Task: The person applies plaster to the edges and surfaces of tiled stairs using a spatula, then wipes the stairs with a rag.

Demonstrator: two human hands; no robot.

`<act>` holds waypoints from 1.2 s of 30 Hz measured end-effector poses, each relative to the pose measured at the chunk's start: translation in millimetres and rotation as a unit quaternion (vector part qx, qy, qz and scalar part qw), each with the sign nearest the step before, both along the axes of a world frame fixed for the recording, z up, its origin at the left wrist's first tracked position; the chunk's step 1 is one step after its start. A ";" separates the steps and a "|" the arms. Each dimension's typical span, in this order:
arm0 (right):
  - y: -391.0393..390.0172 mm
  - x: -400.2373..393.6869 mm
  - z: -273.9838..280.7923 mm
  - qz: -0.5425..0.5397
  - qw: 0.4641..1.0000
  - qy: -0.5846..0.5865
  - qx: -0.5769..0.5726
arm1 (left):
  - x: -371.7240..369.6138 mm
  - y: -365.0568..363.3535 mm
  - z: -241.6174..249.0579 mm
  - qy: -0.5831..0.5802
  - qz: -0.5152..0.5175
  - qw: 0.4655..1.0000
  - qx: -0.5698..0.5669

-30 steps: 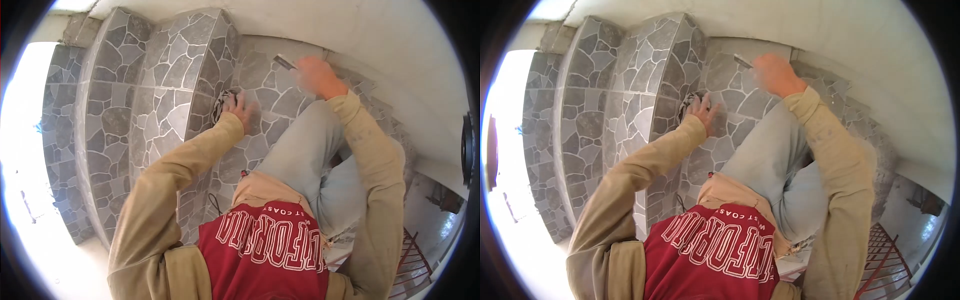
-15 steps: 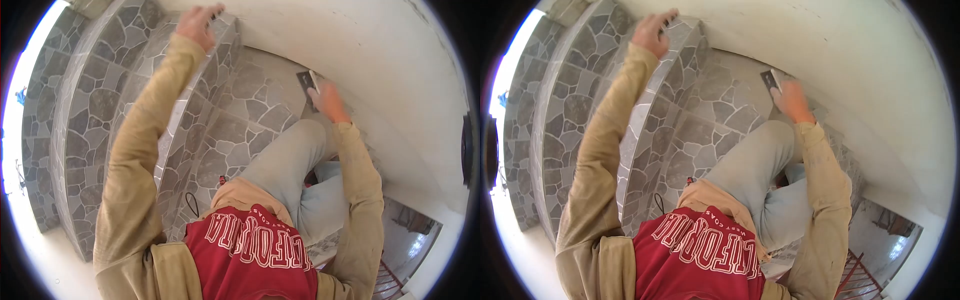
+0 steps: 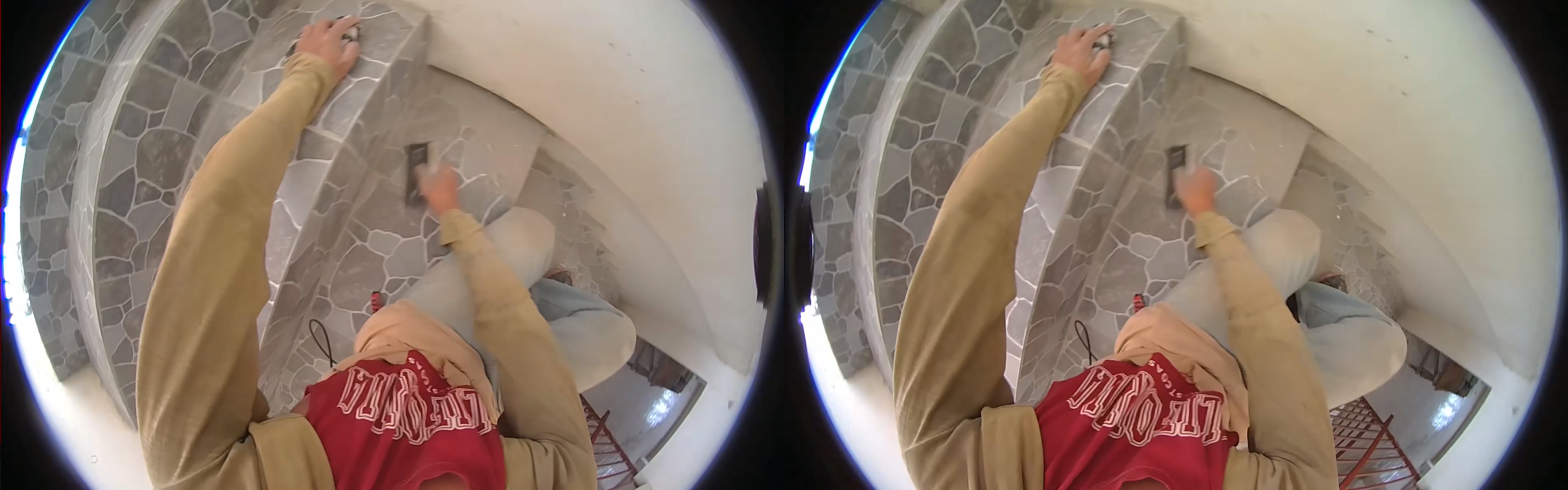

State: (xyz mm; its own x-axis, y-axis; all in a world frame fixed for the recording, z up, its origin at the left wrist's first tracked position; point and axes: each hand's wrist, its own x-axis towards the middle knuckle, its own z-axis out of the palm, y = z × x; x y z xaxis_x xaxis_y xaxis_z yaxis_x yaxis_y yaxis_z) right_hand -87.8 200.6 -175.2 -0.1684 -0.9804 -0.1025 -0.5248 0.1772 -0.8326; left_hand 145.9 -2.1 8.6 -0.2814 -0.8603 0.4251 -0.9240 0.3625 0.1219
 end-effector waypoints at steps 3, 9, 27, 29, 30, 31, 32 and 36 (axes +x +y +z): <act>-1.7 9.1 51.4 -0.070 0.987 -0.133 0.053 | -5.2 -9.7 1.8 0.023 0.001 1.000 -0.001; 33.9 90.9 17.8 -0.063 0.994 -0.066 -0.051 | -14.1 -14.9 3.0 0.033 -0.015 0.999 -0.020; -21.3 69.2 48.2 -0.046 0.997 -0.048 0.048 | -30.3 -8.3 22.0 0.034 0.060 0.997 0.022; -25.9 72.6 5.0 0.000 0.999 -0.007 0.040 | -28.7 -4.3 26.7 0.030 0.056 0.998 0.009; -24.2 61.2 -22.1 -0.031 0.999 0.012 0.015 | -25.8 -8.3 22.1 0.027 0.058 0.998 0.010; -24.9 54.9 -24.1 -0.063 0.998 0.031 -0.009 | -22.9 -15.9 15.7 0.036 0.040 0.998 0.009; -28.4 48.7 -25.6 -0.058 0.998 0.028 -0.009 | -18.6 -22.8 10.0 0.046 0.024 0.999 0.007; -33.6 48.7 41.7 -0.145 0.981 -0.124 0.034 | -28.9 -18.7 18.3 0.057 0.022 0.998 -0.010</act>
State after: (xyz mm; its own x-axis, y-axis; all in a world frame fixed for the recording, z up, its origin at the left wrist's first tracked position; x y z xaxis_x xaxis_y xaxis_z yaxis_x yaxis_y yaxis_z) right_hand -39.1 166.9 -133.5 -0.4015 -0.8842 -0.2386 -0.2267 0.3484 -0.9095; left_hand 117.0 -20.8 26.9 -0.1922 -0.8614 0.4701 -0.9198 0.3251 0.2197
